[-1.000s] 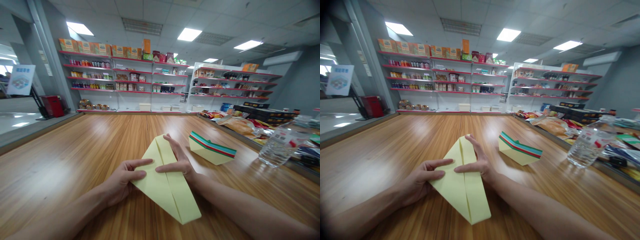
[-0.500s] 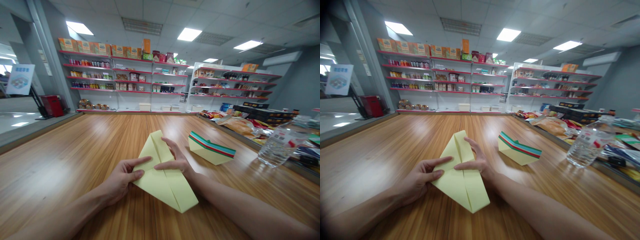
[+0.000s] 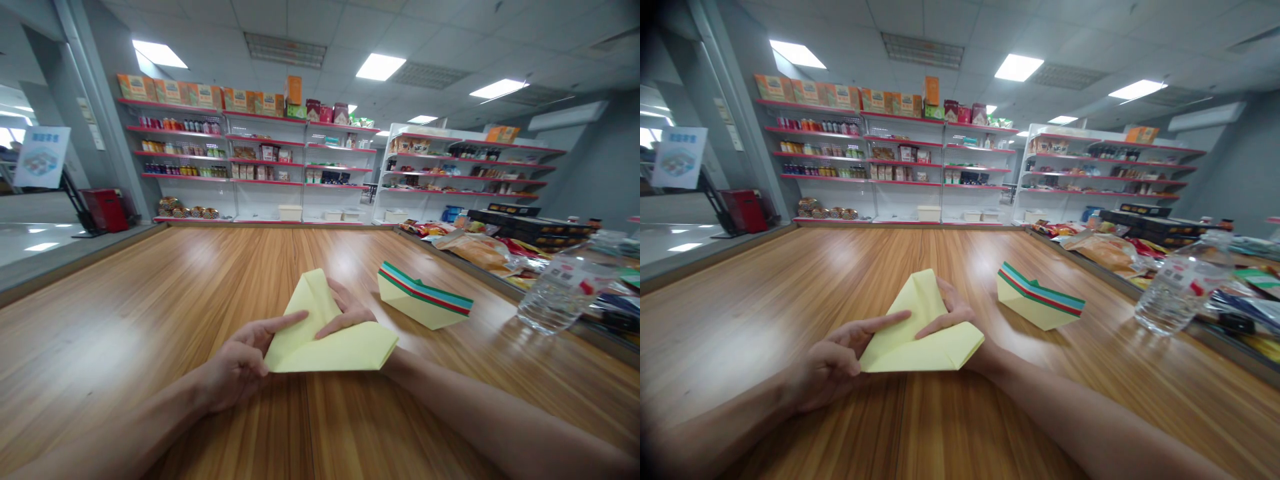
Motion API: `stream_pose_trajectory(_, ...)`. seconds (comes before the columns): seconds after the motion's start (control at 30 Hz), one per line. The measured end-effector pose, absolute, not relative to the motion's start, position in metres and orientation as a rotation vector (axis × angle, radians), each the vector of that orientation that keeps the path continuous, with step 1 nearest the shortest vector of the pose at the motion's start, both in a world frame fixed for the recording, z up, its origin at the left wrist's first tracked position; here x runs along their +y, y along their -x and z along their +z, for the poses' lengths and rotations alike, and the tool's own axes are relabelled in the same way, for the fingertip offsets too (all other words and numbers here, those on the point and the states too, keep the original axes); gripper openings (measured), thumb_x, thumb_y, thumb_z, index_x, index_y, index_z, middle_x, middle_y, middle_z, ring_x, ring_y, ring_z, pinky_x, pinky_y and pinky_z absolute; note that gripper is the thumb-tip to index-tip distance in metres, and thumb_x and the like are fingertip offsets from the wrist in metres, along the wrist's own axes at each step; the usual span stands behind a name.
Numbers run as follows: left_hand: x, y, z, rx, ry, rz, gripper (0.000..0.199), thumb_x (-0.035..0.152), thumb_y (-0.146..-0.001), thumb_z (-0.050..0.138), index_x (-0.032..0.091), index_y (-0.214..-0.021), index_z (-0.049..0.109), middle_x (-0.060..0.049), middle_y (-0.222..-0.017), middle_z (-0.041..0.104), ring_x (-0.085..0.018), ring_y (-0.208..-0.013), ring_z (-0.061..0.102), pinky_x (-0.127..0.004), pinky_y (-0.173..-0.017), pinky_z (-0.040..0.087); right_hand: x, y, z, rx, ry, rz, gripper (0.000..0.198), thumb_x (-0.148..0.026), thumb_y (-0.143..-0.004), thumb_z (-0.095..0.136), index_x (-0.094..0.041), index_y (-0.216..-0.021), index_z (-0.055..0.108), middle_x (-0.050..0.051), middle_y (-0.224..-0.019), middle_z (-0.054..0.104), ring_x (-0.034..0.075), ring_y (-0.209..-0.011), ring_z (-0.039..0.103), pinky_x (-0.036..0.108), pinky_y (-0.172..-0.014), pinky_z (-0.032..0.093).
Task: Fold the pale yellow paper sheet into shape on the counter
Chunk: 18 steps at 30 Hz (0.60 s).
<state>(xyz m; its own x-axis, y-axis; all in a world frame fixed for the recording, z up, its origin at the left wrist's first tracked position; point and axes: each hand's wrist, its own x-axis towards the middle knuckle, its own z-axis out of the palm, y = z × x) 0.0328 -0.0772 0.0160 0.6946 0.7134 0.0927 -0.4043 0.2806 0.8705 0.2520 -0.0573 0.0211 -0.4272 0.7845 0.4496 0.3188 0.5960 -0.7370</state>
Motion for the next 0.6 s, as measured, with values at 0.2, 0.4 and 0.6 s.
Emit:
stream_pose_trajectory(0.2,-0.075,-0.033,0.010,0.558,-1.361,0.952,0.037,0.019,-0.068,0.065,0.016,-0.105,0.063,-0.008,-0.098,0.067,-0.022,-0.088,0.061,-0.030,-0.076,0.045,-0.057,-0.251,0.014,-1.821,0.718,0.885,0.035,-0.054,-0.072,0.061,-0.021,-0.072,0.070,0.009,-0.110,0.059,0.025,-0.109,0.051,0.038,-0.089,0.043)
stream_pose_trajectory(0.4,-0.078,-0.039,0.011,0.976,-1.489,1.253,0.014,0.025,-0.066,0.073,0.018,-0.078,0.070,-0.002,-0.079,0.070,-0.017,-0.077,0.063,-0.023,-0.069,0.047,-0.054,-0.254,0.006,-1.773,0.732,0.720,0.025,-0.046,-0.072,0.066,-0.022,-0.075,0.072,0.009,-0.110,0.060,0.025,-0.109,0.051,0.041,-0.091,0.041)
stream_pose_trajectory(0.6,-0.080,-0.042,0.005,0.854,-1.421,1.424,0.012,0.019,-0.064,0.075,0.019,-0.072,0.066,0.000,-0.079,0.069,-0.014,-0.074,0.063,-0.021,-0.066,0.050,-0.069,-0.242,0.028,-1.702,0.621,0.771,0.025,-0.049,-0.070,0.066,-0.024,-0.074,0.072,0.007,-0.097,0.065,0.025,-0.099,0.057,0.037,-0.085,0.047)
